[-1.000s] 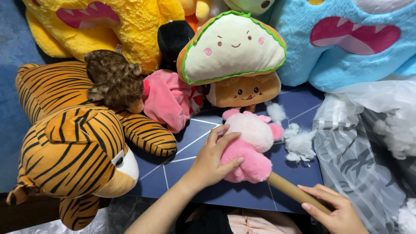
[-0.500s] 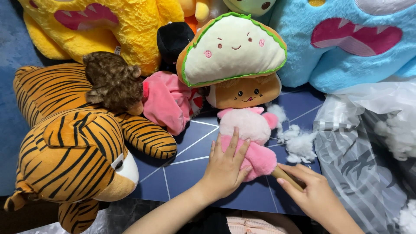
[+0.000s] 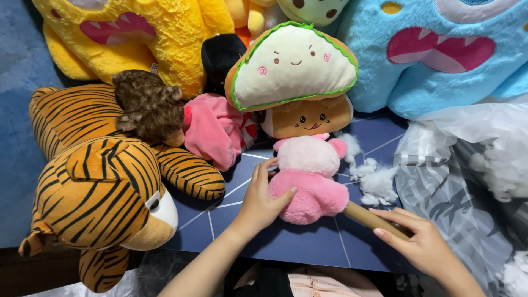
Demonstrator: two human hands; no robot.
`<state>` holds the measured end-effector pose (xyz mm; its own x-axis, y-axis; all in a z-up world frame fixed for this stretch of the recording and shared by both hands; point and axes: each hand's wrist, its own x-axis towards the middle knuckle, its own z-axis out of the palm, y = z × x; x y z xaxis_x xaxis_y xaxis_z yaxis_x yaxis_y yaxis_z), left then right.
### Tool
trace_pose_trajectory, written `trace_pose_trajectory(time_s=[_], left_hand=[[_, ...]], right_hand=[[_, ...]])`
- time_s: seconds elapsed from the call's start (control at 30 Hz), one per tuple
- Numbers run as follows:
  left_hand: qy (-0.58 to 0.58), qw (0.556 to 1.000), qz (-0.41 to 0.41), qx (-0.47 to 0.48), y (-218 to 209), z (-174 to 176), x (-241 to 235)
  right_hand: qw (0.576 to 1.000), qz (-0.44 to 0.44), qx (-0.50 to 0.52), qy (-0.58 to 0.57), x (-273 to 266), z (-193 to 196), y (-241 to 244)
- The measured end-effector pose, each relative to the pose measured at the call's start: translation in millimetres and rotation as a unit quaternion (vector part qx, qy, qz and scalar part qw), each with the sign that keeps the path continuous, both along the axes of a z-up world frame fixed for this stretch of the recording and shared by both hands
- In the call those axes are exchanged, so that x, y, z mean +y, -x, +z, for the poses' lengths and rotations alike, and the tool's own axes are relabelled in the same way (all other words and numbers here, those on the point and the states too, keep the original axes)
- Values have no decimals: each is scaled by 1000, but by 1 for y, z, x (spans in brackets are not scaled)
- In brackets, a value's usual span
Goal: Stuffing a small pink pig plushie with white cotton filler using a wooden stick.
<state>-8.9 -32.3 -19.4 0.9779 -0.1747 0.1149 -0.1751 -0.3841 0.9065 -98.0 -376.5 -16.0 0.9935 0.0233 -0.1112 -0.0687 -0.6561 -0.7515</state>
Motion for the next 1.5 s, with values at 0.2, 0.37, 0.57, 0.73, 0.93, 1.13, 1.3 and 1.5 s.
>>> trace_pose_trajectory(time_s=[0.2, 0.37, 0.57, 0.73, 0.93, 1.13, 1.3, 1.5], left_hand=[[-39, 995, -64, -65, 2, -20, -3], [-33, 991, -121, -52, 3, -17, 0], [-55, 987, -135, -70, 3, -18, 4], [-126, 975, -141, -114, 3, -31, -4], [-223, 954, -103, -171, 7, -42, -19], [-256, 945, -79, -187, 10, -45, -23], [-265, 946, -73, -169, 12, -30, -18], [-277, 949, -20, -150, 26, -14, -11]], right_hand=[[997, 39, 50, -44, -47, -13, 5], [993, 63, 56, -87, -29, -12, -10], [988, 78, 95, -89, -14, -8, -28], [983, 47, 175, -27, 3, 2, -39], [988, 114, 84, 64, 46, 24, -36], [981, 49, 67, 173, 62, 3, -4], [997, 60, -6, 57, 50, 4, 1], [1000, 0, -6, 24, 11, 8, 16]])
